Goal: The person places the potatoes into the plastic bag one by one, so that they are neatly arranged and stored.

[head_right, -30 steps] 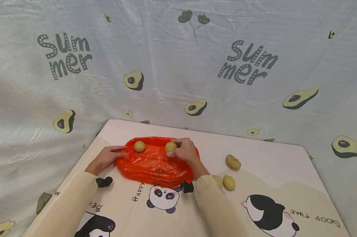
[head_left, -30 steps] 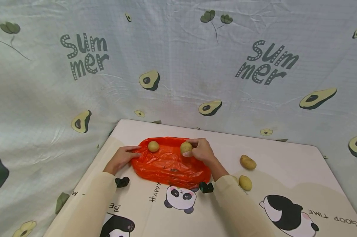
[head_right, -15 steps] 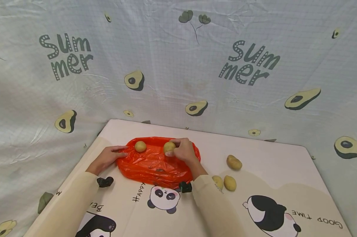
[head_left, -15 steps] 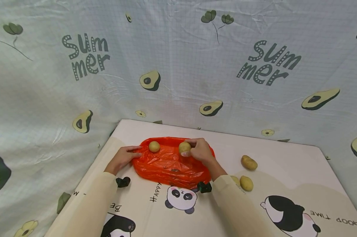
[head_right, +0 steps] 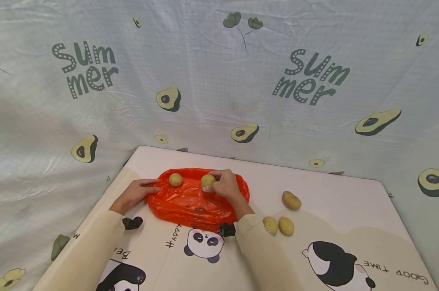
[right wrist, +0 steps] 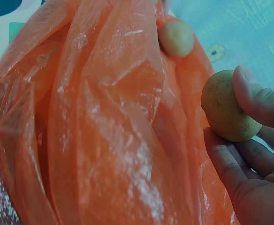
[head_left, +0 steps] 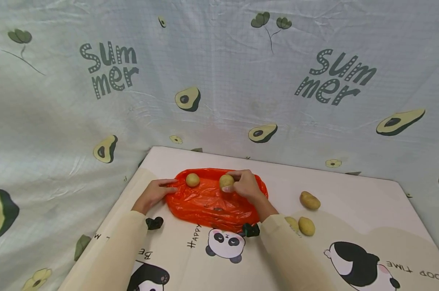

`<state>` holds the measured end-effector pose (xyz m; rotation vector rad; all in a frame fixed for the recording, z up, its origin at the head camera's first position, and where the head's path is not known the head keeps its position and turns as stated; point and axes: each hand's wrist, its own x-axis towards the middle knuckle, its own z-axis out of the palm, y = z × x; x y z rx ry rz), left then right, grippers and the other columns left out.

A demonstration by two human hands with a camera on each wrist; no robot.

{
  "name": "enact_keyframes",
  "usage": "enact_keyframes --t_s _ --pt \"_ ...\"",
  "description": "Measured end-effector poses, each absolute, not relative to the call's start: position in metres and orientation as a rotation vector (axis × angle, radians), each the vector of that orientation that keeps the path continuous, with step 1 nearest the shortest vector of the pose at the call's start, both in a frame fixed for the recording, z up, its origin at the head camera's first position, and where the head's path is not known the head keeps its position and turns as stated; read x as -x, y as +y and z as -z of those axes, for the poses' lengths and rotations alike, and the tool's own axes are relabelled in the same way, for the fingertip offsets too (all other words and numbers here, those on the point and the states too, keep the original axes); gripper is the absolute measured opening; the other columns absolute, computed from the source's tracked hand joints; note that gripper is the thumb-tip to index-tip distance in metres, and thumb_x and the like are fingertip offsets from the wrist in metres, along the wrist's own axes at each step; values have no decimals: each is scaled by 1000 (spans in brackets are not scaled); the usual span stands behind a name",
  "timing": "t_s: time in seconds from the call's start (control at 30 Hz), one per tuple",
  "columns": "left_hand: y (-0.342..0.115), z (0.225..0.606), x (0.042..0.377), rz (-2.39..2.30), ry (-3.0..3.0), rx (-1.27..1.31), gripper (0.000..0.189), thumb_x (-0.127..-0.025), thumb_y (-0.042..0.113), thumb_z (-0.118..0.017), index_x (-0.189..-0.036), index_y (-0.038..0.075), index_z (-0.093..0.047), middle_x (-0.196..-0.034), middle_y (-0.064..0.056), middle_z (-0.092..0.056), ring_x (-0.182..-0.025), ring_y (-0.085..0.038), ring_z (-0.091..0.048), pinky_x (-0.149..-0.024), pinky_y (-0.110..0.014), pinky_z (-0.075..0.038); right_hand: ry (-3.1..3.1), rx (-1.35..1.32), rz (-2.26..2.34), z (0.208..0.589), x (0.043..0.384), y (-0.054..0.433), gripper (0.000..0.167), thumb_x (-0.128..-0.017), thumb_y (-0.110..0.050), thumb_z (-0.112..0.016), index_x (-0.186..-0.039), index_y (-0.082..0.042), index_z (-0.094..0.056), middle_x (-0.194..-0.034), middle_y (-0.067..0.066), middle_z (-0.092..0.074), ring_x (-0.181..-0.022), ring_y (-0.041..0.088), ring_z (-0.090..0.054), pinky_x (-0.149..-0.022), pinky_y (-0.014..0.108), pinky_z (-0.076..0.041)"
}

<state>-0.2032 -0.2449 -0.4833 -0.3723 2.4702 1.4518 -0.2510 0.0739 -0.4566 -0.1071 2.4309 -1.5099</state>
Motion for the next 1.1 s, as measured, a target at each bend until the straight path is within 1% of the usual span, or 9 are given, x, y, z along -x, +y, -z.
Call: enact_keyframes --t_s 0.23,0.43,0.57,0.77,1.1 --pt "-246 486 204 -1438 2481 376 48 -102 22 -64 -147 6 -59 -156 -24 -51 -134 -39 -57 -110 -46 -55 2406 108 1542 459 250 68 50 -82 -11 -87 -130 -10 -73 -122 11 -75 -103 29 -67 -91 40 -64" --pt "-246 485 203 -1441 2487 365 48 -101 22 -65 -147 6 -60 -156 -23 -51 -134 -39 -57 -111 -46 -54 2401 92 1555 461 250 65 49 -82 -10 -87 -130 -10 -73 -122 11 -75 -104 29 -67 -93 40 -63" --pt "-246 484 202 -1436 2492 354 49 -101 22 -65 -146 6 -60 -156 -24 -52 -131 -37 -58 -109 -45 -55 2401 85 1569 461 250 63 49 -83 -11 -87 -130 -10 -73 -121 11 -75 -105 30 -67 -93 42 -63" --pt "-246 482 202 -1431 2495 370 48 -101 22 -66 -146 6 -60 -154 -23 -54 -126 -34 -60 -105 -39 -58 2377 59 1584 461 250 59 49 -83 -10 -86 -130 -11 -73 -123 11 -74 -105 30 -68 -93 41 -64" --pt "-246 482 202 -1431 2501 363 48 -101 22 -65 -146 7 -60 -156 -22 -52 -137 -38 -55 -114 -49 -51 2350 30 1591 462 254 53 51 -83 -12 -86 -132 -12 -71 -128 11 -72 -112 32 -66 -99 44 -62"
